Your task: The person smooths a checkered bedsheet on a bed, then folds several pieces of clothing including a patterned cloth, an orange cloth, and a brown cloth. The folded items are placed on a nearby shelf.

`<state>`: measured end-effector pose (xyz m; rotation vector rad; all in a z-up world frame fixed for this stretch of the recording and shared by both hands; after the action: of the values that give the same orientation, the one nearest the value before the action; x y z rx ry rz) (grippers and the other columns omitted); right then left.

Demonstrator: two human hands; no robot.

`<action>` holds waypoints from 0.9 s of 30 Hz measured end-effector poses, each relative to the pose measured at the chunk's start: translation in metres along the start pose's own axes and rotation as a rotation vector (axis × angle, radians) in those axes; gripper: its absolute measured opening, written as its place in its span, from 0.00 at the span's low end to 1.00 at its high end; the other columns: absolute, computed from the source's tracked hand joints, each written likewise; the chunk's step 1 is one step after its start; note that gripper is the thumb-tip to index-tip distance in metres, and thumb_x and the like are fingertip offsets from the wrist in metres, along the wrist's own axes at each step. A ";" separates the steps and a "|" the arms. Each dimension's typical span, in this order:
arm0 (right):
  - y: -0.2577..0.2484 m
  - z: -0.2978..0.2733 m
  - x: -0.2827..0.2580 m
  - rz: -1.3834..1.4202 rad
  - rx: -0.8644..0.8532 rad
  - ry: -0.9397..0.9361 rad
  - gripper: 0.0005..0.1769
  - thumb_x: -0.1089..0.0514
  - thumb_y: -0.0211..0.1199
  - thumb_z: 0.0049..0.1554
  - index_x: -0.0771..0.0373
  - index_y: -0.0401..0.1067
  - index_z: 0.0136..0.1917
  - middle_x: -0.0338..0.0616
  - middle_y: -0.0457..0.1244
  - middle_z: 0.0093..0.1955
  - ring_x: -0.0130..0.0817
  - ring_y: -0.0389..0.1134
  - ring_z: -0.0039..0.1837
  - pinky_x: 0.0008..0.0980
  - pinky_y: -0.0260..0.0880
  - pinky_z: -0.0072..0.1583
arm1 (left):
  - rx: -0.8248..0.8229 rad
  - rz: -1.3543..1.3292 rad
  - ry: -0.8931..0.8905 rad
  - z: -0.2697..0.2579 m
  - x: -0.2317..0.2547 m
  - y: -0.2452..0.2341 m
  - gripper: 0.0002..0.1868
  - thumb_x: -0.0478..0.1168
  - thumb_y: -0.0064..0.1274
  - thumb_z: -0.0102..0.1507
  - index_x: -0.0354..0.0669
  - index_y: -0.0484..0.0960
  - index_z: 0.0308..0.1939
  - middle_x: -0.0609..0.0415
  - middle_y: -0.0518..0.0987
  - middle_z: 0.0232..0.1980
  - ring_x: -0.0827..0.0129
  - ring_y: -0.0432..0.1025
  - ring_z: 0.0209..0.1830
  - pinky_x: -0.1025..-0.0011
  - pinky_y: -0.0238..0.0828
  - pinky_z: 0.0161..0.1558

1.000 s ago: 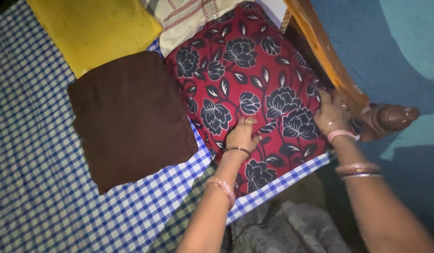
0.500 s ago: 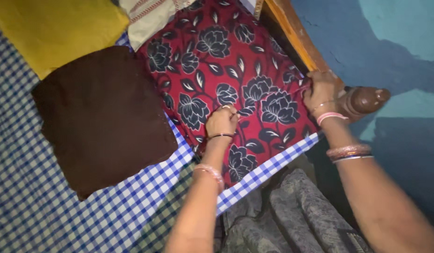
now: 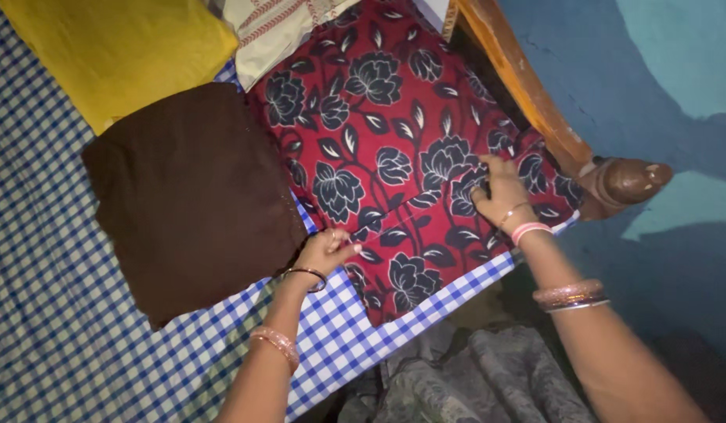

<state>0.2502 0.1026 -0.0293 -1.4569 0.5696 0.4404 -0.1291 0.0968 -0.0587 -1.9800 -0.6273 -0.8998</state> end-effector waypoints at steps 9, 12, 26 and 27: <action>0.009 0.007 0.012 -0.073 0.003 0.013 0.36 0.60 0.68 0.49 0.62 0.61 0.69 0.61 0.61 0.59 0.60 0.62 0.62 0.49 0.63 0.64 | 0.193 -0.302 -0.021 0.014 -0.025 0.003 0.10 0.42 0.65 0.61 0.37 0.86 0.38 0.60 0.81 0.27 0.81 0.71 0.24 0.78 0.68 0.28; 0.013 0.004 0.022 -0.040 0.008 0.018 0.37 0.60 0.68 0.50 0.63 0.60 0.71 0.64 0.60 0.60 0.60 0.62 0.62 0.48 0.64 0.65 | 0.073 -0.529 -0.034 0.015 -0.037 0.017 0.11 0.42 0.65 0.59 0.41 0.82 0.39 0.60 0.85 0.34 0.82 0.77 0.30 0.80 0.73 0.32; 0.006 0.013 0.017 -0.130 -0.070 0.023 0.21 0.58 0.72 0.52 0.60 0.71 0.58 0.57 0.65 0.52 0.54 0.67 0.56 0.47 0.67 0.60 | 0.103 -0.273 -0.121 0.028 -0.039 0.005 0.16 0.41 0.70 0.55 0.35 0.84 0.41 0.56 0.85 0.33 0.75 0.78 0.31 0.73 0.77 0.34; 0.003 0.014 0.016 -0.173 -0.088 0.033 0.15 0.57 0.73 0.53 0.59 0.74 0.52 0.57 0.66 0.51 0.53 0.68 0.54 0.46 0.68 0.58 | 0.051 -0.261 -0.152 0.026 -0.038 0.007 0.19 0.41 0.71 0.53 0.34 0.84 0.41 0.56 0.84 0.33 0.74 0.77 0.30 0.72 0.77 0.33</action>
<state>0.2627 0.1153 -0.0409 -1.5856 0.4506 0.3091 -0.1380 0.1122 -0.1017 -1.9621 -1.0044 -0.8818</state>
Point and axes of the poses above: each hand's wrist, its own z-axis towards the middle knuckle, its own y-axis out of the palm, x = y × z, the point moved 6 cm from there along z, towards the middle knuckle
